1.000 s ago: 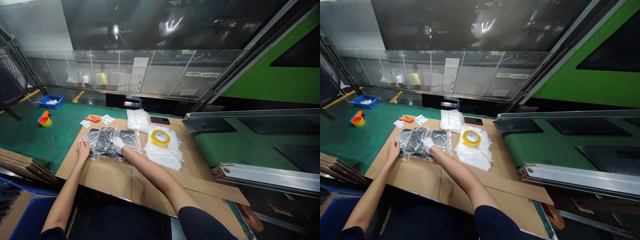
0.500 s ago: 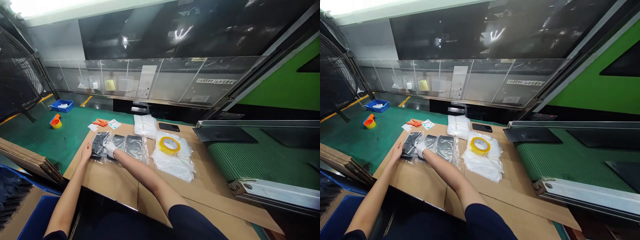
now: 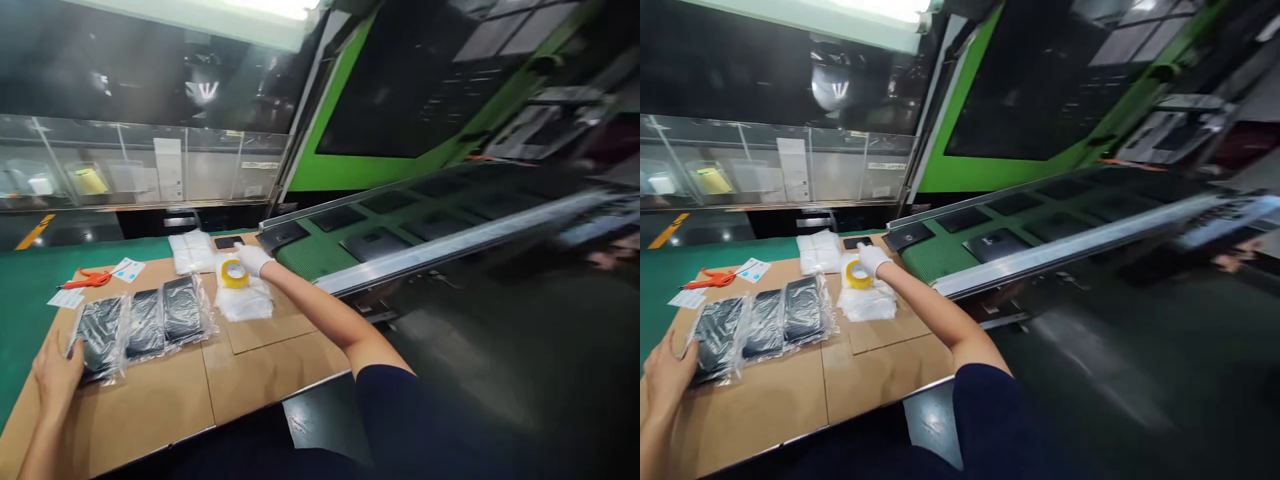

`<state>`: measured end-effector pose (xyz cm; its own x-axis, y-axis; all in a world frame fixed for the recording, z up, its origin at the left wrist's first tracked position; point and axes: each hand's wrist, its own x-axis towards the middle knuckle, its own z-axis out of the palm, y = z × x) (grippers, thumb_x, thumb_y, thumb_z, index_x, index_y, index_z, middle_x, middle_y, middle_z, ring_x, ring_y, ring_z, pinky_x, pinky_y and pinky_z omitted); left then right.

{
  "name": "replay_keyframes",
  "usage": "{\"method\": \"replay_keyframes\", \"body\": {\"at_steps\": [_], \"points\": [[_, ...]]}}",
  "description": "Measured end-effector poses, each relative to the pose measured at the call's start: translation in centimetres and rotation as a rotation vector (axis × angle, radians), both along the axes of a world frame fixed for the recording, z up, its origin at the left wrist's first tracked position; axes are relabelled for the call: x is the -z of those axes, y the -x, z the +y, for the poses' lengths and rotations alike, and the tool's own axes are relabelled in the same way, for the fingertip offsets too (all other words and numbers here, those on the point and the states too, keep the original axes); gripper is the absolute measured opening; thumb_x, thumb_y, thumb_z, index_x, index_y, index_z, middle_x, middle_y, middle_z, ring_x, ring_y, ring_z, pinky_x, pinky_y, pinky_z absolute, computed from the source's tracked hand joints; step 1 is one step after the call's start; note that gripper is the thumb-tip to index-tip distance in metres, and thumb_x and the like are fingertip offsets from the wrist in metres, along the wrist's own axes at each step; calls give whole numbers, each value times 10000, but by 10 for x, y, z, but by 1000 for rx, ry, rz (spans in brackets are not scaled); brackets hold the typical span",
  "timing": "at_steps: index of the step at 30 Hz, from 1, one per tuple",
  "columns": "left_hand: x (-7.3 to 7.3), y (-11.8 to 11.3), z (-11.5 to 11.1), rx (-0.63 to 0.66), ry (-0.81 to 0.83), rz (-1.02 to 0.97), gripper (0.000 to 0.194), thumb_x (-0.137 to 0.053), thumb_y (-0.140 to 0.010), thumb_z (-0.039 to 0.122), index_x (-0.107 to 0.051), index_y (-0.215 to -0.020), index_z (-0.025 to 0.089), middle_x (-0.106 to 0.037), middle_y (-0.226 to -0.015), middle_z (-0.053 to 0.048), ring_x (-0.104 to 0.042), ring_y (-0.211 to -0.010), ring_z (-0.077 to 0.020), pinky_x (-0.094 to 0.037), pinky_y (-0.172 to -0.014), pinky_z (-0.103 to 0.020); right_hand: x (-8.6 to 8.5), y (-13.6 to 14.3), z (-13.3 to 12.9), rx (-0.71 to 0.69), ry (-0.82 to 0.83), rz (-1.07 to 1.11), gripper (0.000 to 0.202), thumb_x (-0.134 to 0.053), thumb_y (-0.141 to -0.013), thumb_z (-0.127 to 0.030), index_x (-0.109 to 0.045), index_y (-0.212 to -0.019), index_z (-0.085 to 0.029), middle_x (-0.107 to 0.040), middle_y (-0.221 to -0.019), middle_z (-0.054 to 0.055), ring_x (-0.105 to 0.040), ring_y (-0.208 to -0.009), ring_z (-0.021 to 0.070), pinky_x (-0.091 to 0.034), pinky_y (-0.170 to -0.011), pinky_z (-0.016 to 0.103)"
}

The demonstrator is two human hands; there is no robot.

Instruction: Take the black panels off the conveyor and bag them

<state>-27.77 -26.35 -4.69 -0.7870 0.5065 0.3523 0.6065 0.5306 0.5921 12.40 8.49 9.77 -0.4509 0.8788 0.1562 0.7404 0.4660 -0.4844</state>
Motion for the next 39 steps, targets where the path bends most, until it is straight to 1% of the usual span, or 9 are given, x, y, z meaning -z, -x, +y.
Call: {"method": "replay_keyframes", "body": {"at_steps": [2, 5, 8, 12, 23, 28, 34, 37, 39], "points": [[-8, -9, 5, 46, -28, 34, 745, -452, -832, 608, -421, -1525, 338, -463, -1646, -34, -459, -1476, -429, -356, -1213, -652, -8, -46, 18, 98, -63, -100, 202, -555, -948, -182, -706, -909, -54, -723, -1140, 295, -655, -1152, 310, -458, -1059, 445], [-24, -26, 11, 66, -44, 33, 761, -430, -839, 639, -407, -1546, 359, -436, -1662, -17, -434, -1492, -429, -324, -1241, -644, 1, -83, 27, 132, -100, -178, 238, -540, -940, -192, -748, -908, -79, -652, -1349, 312, -540, -1343, 403, -337, -1177, 596], [-36, -40, 16, 69, -55, 33, 739, -431, -840, 638, -368, -1552, 451, -439, -1657, 51, -429, -1500, -409, -317, -1250, -646, 19, -93, 32, 114, -139, -273, 302, -551, -887, -157, -783, -1073, -106, -570, -1509, 257, -372, -1495, 455, -137, -1242, 703], [-41, -49, 20, 70, -91, 34, 710, -435, -836, 641, -367, -1532, 514, -476, -1629, 84, -453, -1481, -412, -328, -1243, -656, 36, -91, 44, 102, -187, -446, 525, -488, -867, -107, -699, -1349, -109, -433, -1640, 207, -205, -1590, 426, 33, -1253, 705], [-51, -67, 16, 127, -125, 75, 851, -434, -881, 667, -518, -1497, 85, -589, -1451, -281, -486, -1427, -473, -358, -1209, -634, 34, -90, 42, 126, -277, -417, 624, -382, -866, -28, -572, -1461, -21, -395, -1651, 241, -184, -1589, 398, 83, -1242, 693], [-56, -82, 17, 192, -182, 126, 787, -455, -904, 641, -533, -1482, 114, -593, -1437, -260, -512, -1405, -440, -376, -1202, -600, 11, -100, 21, 78, -293, -259, 626, -353, -886, -13, -531, -1485, 15, -394, -1636, 278, -228, -1545, 444, -12, -1234, 726], [-66, -106, 35, 300, -322, 80, 678, -548, -887, 574, -578, -1414, 148, -588, -1442, -228, -503, -1419, -403, -351, -1228, -574, -51, -124, -14, 160, -477, -363, 534, -218, -1035, -117, -578, -1392, 50, -479, -1530, 349, -517, -1274, 417, -396, -1067, 602], [-84, -148, 54, 414, -399, -222, 661, -645, -817, 600, -607, -1337, 193, -637, -1370, -189, -593, -1307, -388, -423, -1170, -591, -85, -134, -39, 236, -562, -303, 506, -235, -1079, -203, -664, -1273, -17, -610, -1382, 312, -611, -1134, 353, -462, -966, 475], [-101, -187, 67, 603, -423, -646, 740, -725, -754, 636, -586, -1335, 198, -688, -1261, -171, -659, -1210, -365, -489, -1113, -573, -101, -136, -62, 190, -615, -223, 457, -285, -1085, -227, -691, -1240, -87, -645, -1366, 249, -631, -1140, 316, -475, -946, 406]]}}
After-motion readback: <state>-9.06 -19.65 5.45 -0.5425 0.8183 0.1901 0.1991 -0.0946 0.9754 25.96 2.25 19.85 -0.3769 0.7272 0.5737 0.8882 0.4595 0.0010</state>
